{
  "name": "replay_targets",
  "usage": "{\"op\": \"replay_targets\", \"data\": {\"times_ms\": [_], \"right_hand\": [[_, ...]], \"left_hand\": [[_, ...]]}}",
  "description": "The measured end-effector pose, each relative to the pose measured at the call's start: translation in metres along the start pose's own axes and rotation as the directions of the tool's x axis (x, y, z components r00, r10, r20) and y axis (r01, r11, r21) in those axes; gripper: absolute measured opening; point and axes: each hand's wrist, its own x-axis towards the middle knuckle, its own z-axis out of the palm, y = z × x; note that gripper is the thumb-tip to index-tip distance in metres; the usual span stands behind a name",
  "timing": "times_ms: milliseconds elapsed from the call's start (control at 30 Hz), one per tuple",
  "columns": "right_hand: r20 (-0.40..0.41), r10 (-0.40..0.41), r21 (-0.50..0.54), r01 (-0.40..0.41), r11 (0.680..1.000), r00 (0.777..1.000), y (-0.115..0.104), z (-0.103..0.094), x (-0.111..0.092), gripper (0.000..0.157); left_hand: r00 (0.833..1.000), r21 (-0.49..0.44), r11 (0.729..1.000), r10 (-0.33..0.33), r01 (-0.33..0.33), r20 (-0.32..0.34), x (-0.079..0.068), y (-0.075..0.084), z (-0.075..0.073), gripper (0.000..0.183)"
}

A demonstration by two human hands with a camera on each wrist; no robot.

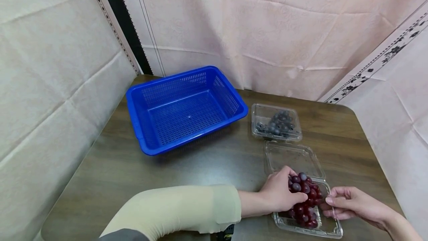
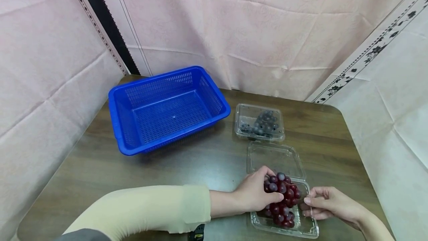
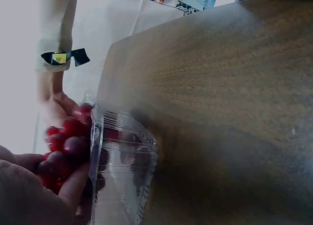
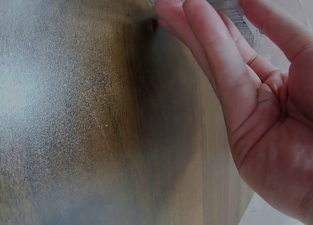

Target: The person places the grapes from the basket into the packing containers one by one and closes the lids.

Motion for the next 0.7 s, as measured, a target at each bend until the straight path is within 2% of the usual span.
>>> {"op": "replay_targets", "data": {"times_ms": [200,333,433,533,633,700], "right_hand": [[-0.015,0.007,-0.013,-0.007,1.000,1.000,0.000,0.001,0.000,0.021],[-0.002,-0.002,-0.019,0.002,1.000,1.000,-0.001,0.000,0.000,0.023],[-0.016,0.018,-0.021,-0.019,1.000,1.000,-0.002,0.000,0.000,0.022],[-0.026,0.026,-0.027,-0.027,0.999,0.999,-0.002,0.000,0.000,0.022],[-0.022,0.023,-0.026,-0.024,0.999,0.999,-0.002,0.000,0.000,0.022],[-0.021,0.021,-0.025,-0.021,0.999,1.000,-0.002,0.000,0.000,0.023]], "left_hand": [[0.999,0.089,0.996,0.005,-0.008,0.035,-0.003,0.002,0.002,0.038],[0.994,0.151,0.989,-0.012,-0.004,0.106,0.000,0.005,-0.003,0.041],[0.987,0.213,0.977,-0.019,-0.016,0.162,0.004,0.007,-0.008,0.049],[0.978,0.322,0.943,0.010,-0.078,0.209,0.008,0.009,-0.012,0.054],[0.964,0.414,0.893,0.073,-0.178,0.256,0.013,0.008,-0.017,0.048],[0.952,0.442,0.865,0.116,-0.237,0.282,0.016,0.007,-0.019,0.043]]}}
